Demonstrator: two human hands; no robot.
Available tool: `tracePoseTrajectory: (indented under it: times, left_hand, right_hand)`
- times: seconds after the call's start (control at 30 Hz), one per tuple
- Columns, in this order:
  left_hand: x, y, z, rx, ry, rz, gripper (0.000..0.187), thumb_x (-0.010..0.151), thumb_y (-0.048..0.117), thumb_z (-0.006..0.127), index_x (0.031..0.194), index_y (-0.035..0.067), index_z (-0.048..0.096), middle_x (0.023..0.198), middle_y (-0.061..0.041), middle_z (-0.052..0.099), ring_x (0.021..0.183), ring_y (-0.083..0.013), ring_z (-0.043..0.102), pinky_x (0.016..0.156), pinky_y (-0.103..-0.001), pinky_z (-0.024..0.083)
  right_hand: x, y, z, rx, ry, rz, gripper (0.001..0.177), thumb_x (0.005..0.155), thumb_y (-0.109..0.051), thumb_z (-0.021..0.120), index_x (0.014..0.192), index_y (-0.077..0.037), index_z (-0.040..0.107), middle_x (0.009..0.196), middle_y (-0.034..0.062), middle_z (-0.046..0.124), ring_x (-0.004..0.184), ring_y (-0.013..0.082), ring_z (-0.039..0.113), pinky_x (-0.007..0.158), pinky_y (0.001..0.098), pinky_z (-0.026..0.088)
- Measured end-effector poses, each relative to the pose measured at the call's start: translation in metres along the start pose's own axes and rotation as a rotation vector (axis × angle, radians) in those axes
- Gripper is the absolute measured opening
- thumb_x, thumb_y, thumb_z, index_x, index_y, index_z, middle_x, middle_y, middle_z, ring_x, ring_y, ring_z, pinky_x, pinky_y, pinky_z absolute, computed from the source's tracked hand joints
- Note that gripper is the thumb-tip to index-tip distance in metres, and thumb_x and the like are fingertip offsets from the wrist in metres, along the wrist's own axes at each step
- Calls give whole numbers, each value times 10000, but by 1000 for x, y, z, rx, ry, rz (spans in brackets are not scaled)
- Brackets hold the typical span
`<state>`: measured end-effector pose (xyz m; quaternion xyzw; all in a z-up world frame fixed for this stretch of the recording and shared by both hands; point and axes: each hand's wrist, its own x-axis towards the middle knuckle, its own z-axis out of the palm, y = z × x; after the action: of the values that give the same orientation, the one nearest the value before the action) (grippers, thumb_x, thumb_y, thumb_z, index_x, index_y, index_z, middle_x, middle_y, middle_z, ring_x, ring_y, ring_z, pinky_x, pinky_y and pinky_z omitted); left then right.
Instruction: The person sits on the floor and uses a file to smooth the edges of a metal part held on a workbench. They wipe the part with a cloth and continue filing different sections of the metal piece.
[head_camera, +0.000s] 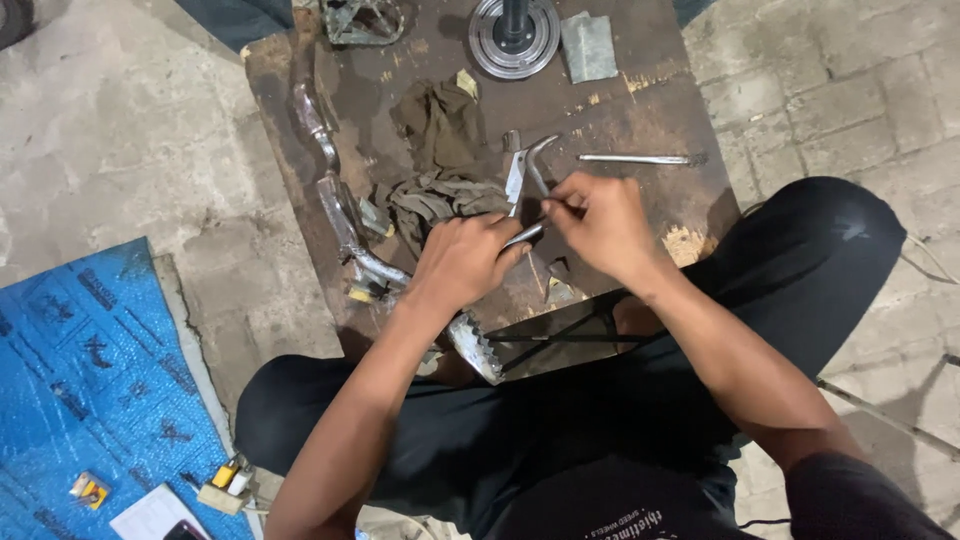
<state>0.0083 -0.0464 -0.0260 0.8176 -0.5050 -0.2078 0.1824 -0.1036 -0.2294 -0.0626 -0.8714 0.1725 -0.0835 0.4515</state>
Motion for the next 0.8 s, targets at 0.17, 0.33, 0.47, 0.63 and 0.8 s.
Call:
tracePoseTrajectory:
  times: [0.17, 0.33, 0.47, 0.63, 0.8]
  left_hand:
    - [1, 6, -5, 1, 1, 9, 194, 983, 261, 617, 1041, 119, 737, 820, -96, 718, 646, -376, 704, 526, -435, 541]
    - [1, 6, -6, -8, 1, 1, 196, 985, 261, 613, 1050, 119, 732, 838, -110, 720, 659, -381, 709, 518, -447, 539]
    - [2, 5, -6, -5, 1, 8, 209, 986, 285, 614, 1017, 117, 735, 807, -104, 709, 621, -379, 692, 511, -432, 526]
    - [1, 3, -2, -26, -9, -9, 212, 975, 277, 621, 1052, 113, 731, 861, -134, 728, 674, -412, 707, 537, -471, 536]
    - [3, 0, 3, -11, -33, -31, 235, 972, 301, 610, 1092, 139, 732, 915, -114, 742, 703, -420, 713, 581, -487, 551]
  right_hand:
    - [-8, -25, -7, 35, -42, -7, 99, 859, -31, 787, 957, -20, 776, 714, 145, 761, 661, 337, 758, 588, 407, 587]
    - [-3, -14, -8, -119, 15, -19, 108, 840, -49, 796, 947, -57, 794, 706, 115, 758, 650, 290, 755, 569, 383, 582]
    - [-7, -15, -4, 78, -93, -9, 112, 847, -47, 797, 947, -12, 760, 733, 154, 766, 653, 311, 755, 567, 392, 572]
    - [-1, -1, 4, -233, 3, -53, 91, 856, -63, 797, 945, -77, 791, 690, 115, 752, 652, 295, 761, 547, 375, 578]
    - [-2, -13, -6, -63, -57, -10, 115, 843, -48, 782, 957, -43, 776, 732, 145, 767, 680, 328, 765, 566, 414, 572]
